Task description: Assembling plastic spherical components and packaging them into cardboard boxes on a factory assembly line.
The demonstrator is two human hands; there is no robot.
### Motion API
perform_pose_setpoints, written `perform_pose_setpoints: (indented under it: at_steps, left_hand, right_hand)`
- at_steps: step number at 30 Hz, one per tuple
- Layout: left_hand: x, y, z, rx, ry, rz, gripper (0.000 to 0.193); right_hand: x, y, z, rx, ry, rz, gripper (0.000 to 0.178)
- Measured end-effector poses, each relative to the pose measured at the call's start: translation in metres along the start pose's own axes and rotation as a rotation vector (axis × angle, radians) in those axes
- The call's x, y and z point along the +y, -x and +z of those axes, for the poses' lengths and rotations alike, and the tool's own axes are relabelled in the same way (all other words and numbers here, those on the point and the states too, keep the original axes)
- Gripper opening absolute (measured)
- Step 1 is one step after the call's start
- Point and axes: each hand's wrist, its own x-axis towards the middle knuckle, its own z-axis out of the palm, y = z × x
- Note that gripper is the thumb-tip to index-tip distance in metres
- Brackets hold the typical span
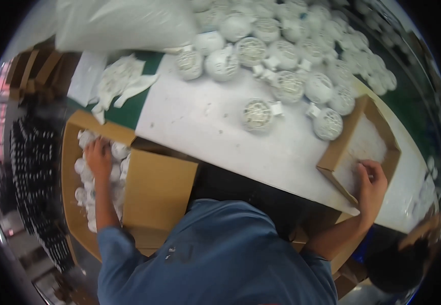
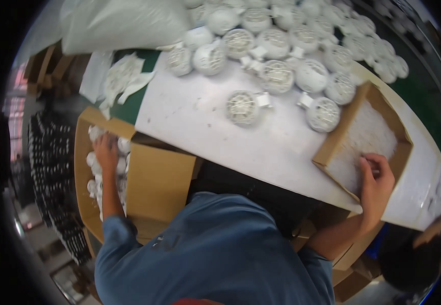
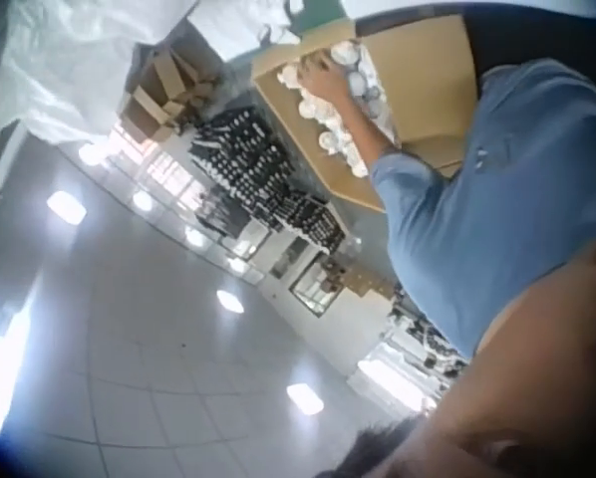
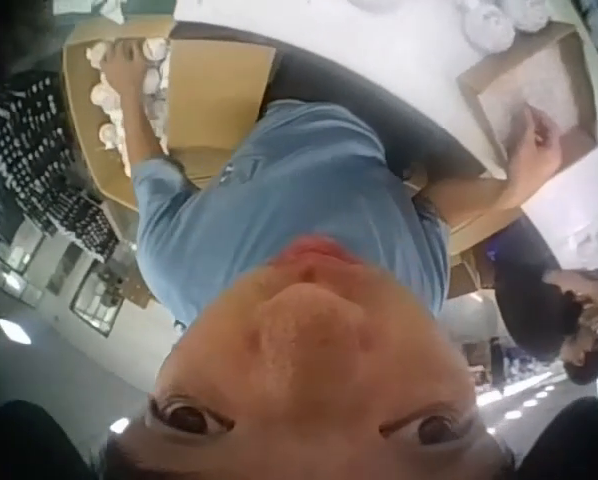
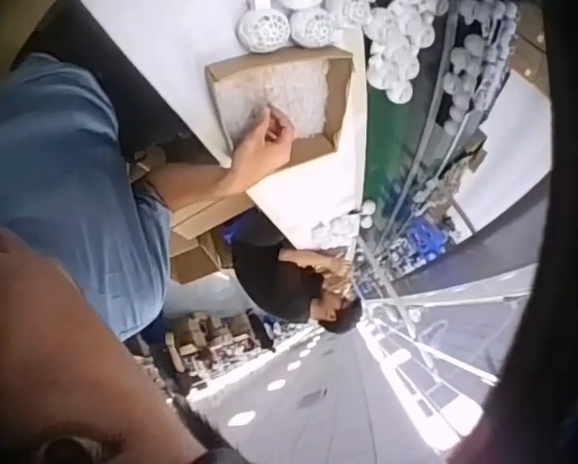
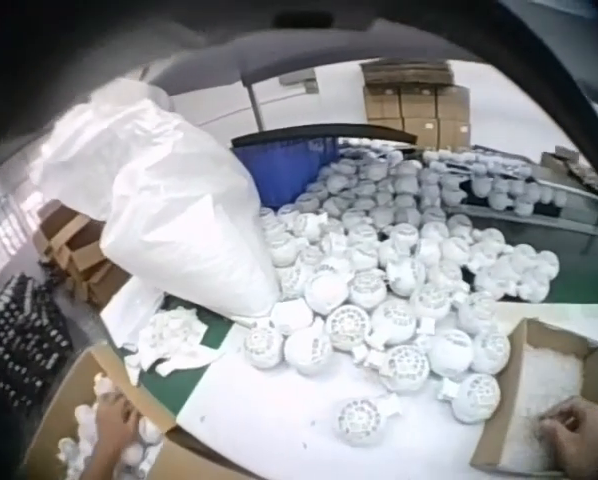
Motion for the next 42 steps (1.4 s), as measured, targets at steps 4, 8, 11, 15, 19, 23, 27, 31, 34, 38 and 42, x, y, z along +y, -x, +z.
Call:
perform_pose_setpoints:
  at_steps: [4,8,11,15,19,23,27,31,34,38,42]
  left_hand:
    - [-0.038,0.049,-0.019,-0.096,0.093,-0.411,0.028]
    - [-0.15,0.14,0.004,-0.204,-0.053,-0.466,0.035]
    - [-0.153,0.141,-0.01,-0.443,-0.023,-0.607,0.036]
    - [-0.018,0.054,-0.091,-0.284,-0.168,-0.591,0.031]
    - [0.057,-0.021,-0.095,-0.11,0.531,-0.271,0.027]
    - [0.165,-0.089,-0.096,0.042,0.64,0.175,0.038]
    - [0.257,-0.119,-0.112,-0.102,0.538,0.412,0.049]
    - [0.269,-0.124,-0.097,-0.16,0.548,0.354,0.045]
    - [0.241,-0.102,-0.071,-0.071,0.895,0.343,0.04]
    - [0.237,-0.063,-0.094,-0.221,1.544,0.218,0.038]
    - [0.249,-0.047,-0.112,-0.516,1.988,0.138,0.037]
  right_hand:
    - [-0.013,0.011,-0.009,-0.064,-0.025,0.084,0.012]
    - [-0.016,0.011,-0.004,-0.093,-0.047,0.099,0.011]
    - [-0.016,0.009,-0.005,-0.108,-0.027,0.103,0.011]
    - [-0.011,0.006,-0.005,-0.097,0.032,0.067,0.012]
    - [-0.008,0.006,-0.002,-0.017,-0.104,0.032,0.013]
    - [-0.009,0.007,0.001,-0.006,-0.141,0.034,0.011]
    - [-0.014,0.008,0.0,-0.042,-0.13,0.045,0.011]
    - [-0.013,0.009,-0.001,-0.065,-0.131,0.065,0.011]
    - [-0.01,0.012,-0.001,-0.072,-0.159,0.054,0.013]
    - [0.001,0.013,-0.004,-0.038,-0.209,0.012,0.016]
    - [0.009,0.003,-0.004,0.073,-0.246,-0.051,0.016]
